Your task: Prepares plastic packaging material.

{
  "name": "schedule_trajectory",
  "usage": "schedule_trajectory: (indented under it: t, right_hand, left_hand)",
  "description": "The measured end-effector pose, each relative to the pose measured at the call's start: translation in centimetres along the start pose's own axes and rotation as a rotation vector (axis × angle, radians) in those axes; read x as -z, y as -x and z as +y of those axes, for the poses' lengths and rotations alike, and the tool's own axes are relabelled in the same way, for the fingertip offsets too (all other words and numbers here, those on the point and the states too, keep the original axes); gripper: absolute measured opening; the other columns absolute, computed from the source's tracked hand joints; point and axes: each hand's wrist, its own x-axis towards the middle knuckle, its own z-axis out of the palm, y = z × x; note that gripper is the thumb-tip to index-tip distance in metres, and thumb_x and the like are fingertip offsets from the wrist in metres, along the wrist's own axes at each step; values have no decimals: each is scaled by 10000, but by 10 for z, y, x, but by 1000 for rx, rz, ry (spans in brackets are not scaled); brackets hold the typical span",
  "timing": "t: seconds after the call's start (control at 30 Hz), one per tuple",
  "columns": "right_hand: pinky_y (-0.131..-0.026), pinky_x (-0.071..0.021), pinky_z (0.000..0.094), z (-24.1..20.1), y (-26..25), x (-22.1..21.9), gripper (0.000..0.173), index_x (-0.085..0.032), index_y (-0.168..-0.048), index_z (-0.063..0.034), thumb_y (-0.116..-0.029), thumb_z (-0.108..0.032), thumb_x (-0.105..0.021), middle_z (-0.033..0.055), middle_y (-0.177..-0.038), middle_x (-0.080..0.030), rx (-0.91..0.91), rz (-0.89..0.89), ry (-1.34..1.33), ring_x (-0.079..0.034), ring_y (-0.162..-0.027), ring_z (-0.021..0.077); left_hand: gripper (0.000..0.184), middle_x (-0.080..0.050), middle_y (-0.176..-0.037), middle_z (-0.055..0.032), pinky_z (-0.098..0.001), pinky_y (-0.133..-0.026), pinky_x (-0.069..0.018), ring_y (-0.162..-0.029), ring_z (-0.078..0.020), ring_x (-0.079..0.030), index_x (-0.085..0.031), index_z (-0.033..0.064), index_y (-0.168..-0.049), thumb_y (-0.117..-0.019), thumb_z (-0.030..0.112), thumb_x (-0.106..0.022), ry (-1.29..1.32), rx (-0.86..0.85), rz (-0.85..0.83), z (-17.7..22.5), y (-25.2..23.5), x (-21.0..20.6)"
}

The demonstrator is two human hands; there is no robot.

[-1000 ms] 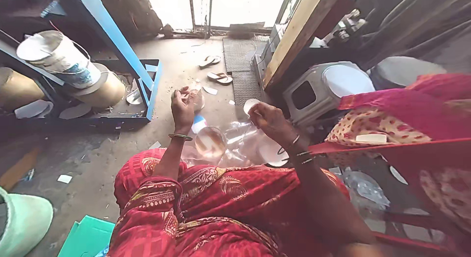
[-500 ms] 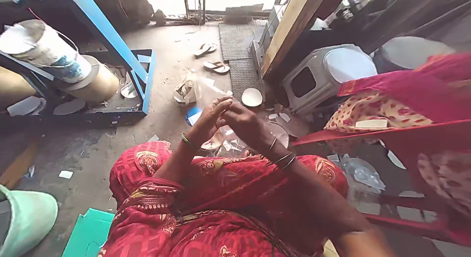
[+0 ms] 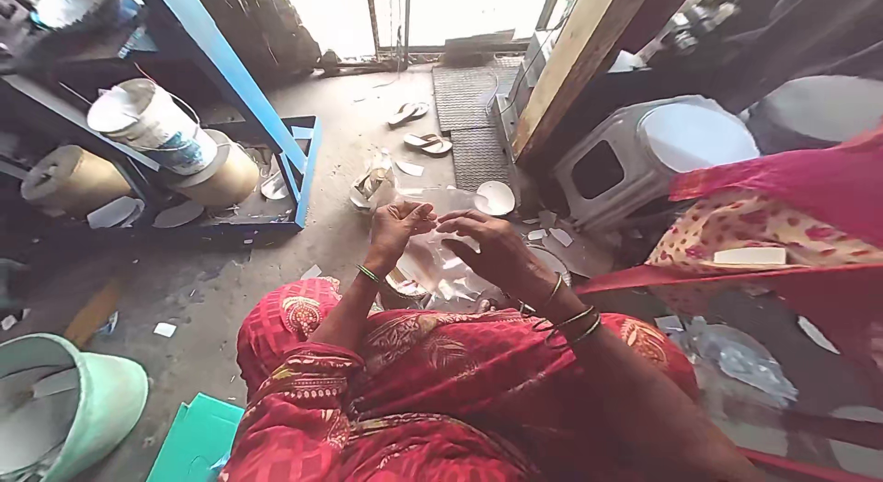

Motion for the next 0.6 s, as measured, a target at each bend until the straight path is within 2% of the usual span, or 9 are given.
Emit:
schedule_trajectory:
  t: [0.1,0.13,0.2,0.3,0.37,0.43,0.5,0.53,0.6]
  right_hand:
    - [-856,-611,335,8,-2,6,150,-736,-1069,-9,-943,-76,-689,135,-1082,-733,-51,99,2,-730,-956,216]
    - [-845,-603,340,11,-3,7,156,-736,-1073,-11,-939,-80,-696,137,-1068,-730,-63,122,9,-720,-950,223]
    - [-817,-587,357,14,-3,8,188,-733,-1095,-17,-930,-105,-720,148,-1074,-715,-111,151,-1,-699,-949,239]
    - [-875,-559,396,16,-2,10,324,-698,-1199,-20,-917,-166,-762,172,-1198,-671,-237,140,-76,-663,-1041,268]
    - [-927,-549,432,23,-4,8,459,-663,-1289,-40,-894,-235,-790,171,-1297,-638,-290,118,-131,-640,-1133,293]
    - [-975,-522,471,24,-4,9,641,-569,-1412,-52,-863,-272,-819,174,-1410,-577,-335,28,-204,-596,-1222,322]
    - [-960,-543,437,26,-2,3,739,-478,-1487,-79,-863,-281,-819,145,-1454,-557,-386,-53,-300,-604,-1240,280]
    - [-911,-567,399,27,-1,-1,714,-477,-1479,-77,-874,-255,-810,135,-1395,-599,-406,-54,-353,-644,-1167,242]
    - [-801,-601,321,22,-1,-4,551,-537,-1393,-34,-900,-105,-773,131,-1121,-712,-410,7,-422,-713,-926,170]
  left_hand:
    - [193,-734,-856,-52,-265,-690,-622,-685,-97,-721,-656,2,-1108,-956,105,-716,-28,10,35,2,3,-1]
    - [212,-715,-826,-34,-254,-661,-610,-657,-85,-703,-613,24,-1088,-945,122,-736,-48,22,52,3,3,-1]
    - [207,-700,-731,-4,-224,-584,-580,-576,-59,-666,-603,43,-989,-921,145,-770,-56,45,112,5,0,-3]
    - [247,-615,-622,27,-216,-529,-522,-514,-38,-580,-581,47,-849,-904,168,-790,-53,99,153,1,-15,-2]
    - [267,-554,-613,44,-218,-525,-495,-514,-37,-534,-546,81,-829,-910,179,-781,-37,118,102,0,-17,0]
    - [203,-560,-729,28,-246,-589,-525,-618,-60,-566,-525,92,-926,-969,176,-705,13,154,-12,6,-13,0]
    - [76,-638,-866,9,-278,-717,-577,-757,-78,-640,-564,74,-1052,-1026,137,-597,122,156,-137,11,-8,0]
    - [126,-672,-940,-16,-305,-798,-600,-831,-101,-677,-585,37,-1146,-1040,101,-557,178,142,-198,12,-6,0]
    - [273,-690,-1080,-74,-333,-915,-590,-951,-139,-698,-554,-29,-1300,-1036,38,-532,209,98,-285,11,-7,4]
